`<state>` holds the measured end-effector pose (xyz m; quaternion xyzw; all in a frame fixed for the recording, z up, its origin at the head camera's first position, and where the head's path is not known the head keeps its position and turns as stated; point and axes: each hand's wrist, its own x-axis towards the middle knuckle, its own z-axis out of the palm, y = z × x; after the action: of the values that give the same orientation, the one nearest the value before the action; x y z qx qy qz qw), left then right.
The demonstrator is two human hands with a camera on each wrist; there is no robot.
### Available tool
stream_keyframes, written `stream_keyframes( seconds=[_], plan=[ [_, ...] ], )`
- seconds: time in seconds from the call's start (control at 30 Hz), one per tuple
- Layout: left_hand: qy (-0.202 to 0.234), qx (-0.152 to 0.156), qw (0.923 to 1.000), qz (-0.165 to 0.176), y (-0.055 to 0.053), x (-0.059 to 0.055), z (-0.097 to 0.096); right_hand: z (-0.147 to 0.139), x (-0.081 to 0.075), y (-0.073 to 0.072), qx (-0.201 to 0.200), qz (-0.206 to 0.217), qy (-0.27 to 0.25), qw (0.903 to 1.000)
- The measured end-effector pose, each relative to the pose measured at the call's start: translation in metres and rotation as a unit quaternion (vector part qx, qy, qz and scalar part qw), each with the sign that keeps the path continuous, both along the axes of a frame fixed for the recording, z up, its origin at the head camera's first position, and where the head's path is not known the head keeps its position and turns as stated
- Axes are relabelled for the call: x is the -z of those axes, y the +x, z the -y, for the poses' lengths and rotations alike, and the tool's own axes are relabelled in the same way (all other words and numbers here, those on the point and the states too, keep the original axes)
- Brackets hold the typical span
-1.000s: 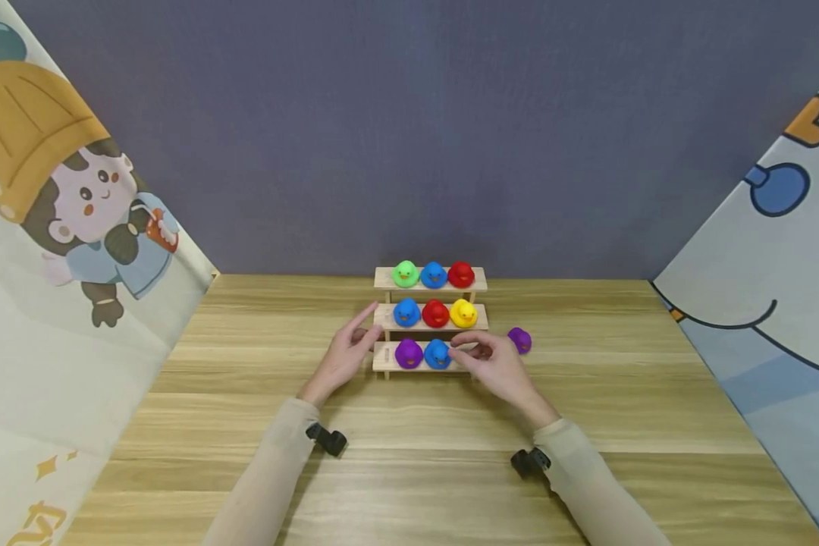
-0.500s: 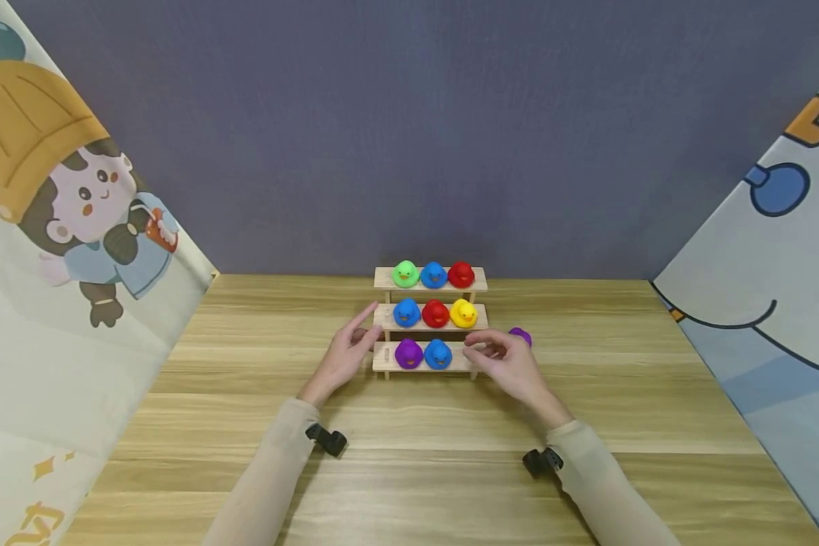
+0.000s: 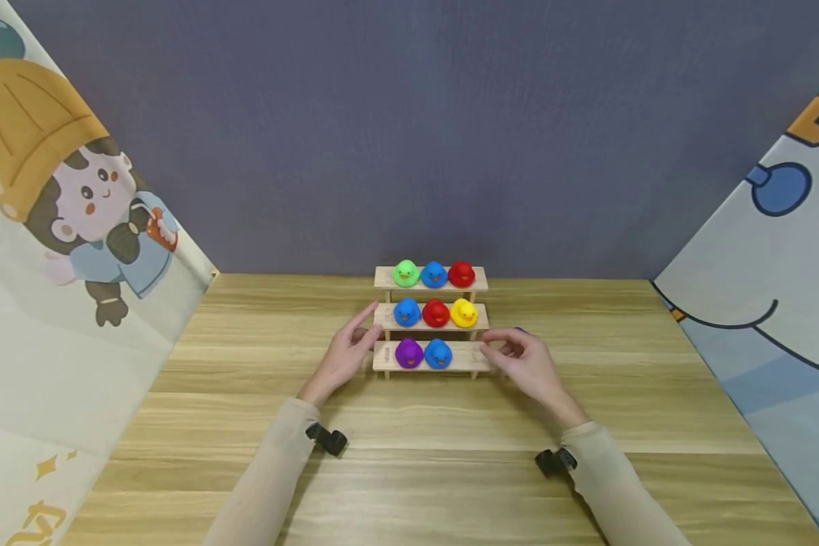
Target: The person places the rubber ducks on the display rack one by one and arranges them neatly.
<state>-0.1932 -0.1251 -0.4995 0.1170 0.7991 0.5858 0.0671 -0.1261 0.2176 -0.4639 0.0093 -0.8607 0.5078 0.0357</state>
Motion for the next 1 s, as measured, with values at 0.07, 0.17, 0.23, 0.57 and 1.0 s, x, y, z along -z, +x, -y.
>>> stream_keyframes(
  seconds=[0.07,0.17,0.23,0.57,1.0],
  plan=[
    [-0.002,0.0,1.0,0.0,0.0,0.0,0.0,-0.003,0.0,0.0,0.004,0.0,0.0,1.0],
    [-0.004,0.0,1.0,0.001,-0.001,0.0,0.0,-0.009,0.001,-0.001,0.008,0.003,0.006,0.9999],
    [-0.004,-0.001,1.0,0.002,0.0,0.0,0.0,-0.013,0.0,-0.001,0.013,0.004,0.011,0.9998],
    [0.001,-0.002,1.0,0.003,0.001,-0.001,0.0,-0.037,-0.002,-0.005,0.03,0.029,0.024,0.9989],
    [0.007,-0.002,0.9999,0.008,0.0,-0.001,0.001,-0.061,-0.001,-0.009,0.025,0.073,-0.005,0.997]
  ],
)
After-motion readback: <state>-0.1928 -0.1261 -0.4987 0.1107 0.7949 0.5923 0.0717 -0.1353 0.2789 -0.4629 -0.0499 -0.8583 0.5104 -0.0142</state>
